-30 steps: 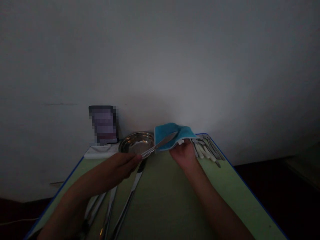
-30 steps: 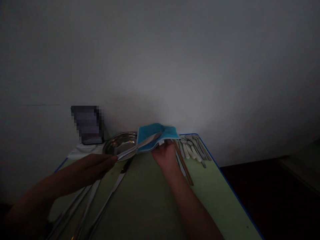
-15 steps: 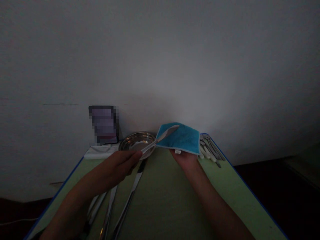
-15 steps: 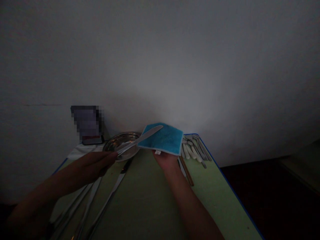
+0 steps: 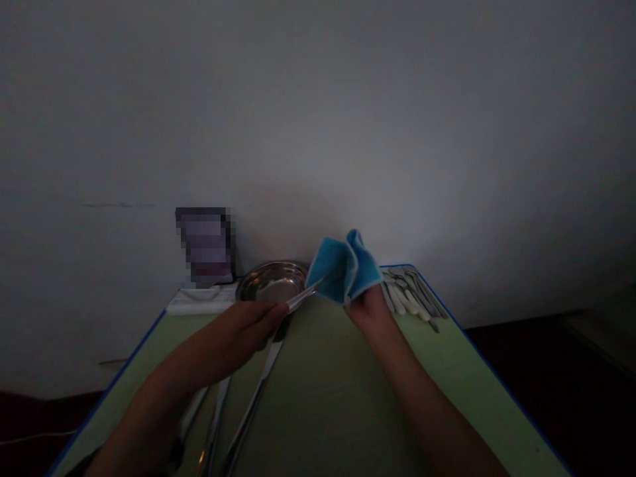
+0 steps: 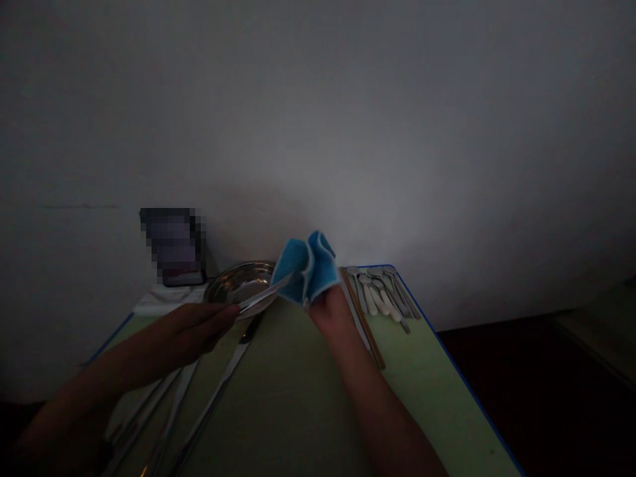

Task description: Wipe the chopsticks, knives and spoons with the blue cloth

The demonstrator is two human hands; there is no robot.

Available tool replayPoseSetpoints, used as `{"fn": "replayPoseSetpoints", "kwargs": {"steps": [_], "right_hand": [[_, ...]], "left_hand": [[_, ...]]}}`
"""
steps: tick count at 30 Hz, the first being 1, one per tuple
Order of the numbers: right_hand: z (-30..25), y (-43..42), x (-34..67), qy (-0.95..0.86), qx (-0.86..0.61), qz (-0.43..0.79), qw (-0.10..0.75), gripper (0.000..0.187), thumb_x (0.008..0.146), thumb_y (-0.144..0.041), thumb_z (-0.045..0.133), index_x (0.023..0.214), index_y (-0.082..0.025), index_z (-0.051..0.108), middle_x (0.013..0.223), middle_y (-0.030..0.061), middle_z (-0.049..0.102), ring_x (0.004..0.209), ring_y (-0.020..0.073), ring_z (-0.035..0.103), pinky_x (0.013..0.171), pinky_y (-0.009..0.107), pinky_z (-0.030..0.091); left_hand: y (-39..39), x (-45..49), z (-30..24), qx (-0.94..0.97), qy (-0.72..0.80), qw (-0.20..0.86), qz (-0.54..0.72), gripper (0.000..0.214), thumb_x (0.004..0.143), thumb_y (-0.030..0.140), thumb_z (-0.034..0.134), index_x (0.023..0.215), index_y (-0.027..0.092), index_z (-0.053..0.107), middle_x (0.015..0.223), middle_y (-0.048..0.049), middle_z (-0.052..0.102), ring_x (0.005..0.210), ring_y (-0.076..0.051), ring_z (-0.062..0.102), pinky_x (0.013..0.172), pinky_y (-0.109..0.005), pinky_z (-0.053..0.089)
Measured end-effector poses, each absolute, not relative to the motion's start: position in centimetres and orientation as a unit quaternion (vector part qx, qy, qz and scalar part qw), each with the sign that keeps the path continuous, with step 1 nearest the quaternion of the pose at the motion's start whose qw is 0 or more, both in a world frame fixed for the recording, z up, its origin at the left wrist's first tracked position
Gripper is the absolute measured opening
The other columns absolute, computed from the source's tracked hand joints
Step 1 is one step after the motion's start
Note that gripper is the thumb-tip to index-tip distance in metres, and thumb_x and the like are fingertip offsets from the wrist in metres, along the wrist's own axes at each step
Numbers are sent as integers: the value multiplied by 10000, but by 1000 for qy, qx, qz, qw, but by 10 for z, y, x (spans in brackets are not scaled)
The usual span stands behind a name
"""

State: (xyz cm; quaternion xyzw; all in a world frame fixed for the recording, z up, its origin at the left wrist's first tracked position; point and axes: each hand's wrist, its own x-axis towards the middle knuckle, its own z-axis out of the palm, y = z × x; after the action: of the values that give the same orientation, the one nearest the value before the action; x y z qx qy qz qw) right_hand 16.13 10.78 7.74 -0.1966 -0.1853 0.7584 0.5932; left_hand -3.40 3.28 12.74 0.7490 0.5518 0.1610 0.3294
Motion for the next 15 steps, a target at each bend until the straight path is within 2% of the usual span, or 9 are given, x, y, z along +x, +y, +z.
{"fn": "replayPoseSetpoints", "kwargs": {"steps": [4,8,15], "right_hand": [[65,111,161,-171,-242,734,611,273,805,-70,477,1031,-170,594,776,-4,729,728,136,681,809,338,539],[60,110,159,-176,-266,710,627,260,789,-95,539,1034,-160,595,805,9,732,720,145,683,813,351,537],[56,97,135,-138,-309,728,597,157,819,-168,535,941,-119,621,804,31,733,707,142,680,839,318,519]], "left_hand": [[31,-27,123,759,552,321,126,422,898,480,311,624,203,472,526,28,471,496,-143,456,481,-235,345],[28,-12,119,781,533,310,100,405,909,441,276,676,196,501,587,2,540,560,-167,514,527,-254,374],[28,-6,112,794,538,269,90,389,930,402,251,726,194,508,601,-8,560,570,-183,546,558,-270,385]]}}
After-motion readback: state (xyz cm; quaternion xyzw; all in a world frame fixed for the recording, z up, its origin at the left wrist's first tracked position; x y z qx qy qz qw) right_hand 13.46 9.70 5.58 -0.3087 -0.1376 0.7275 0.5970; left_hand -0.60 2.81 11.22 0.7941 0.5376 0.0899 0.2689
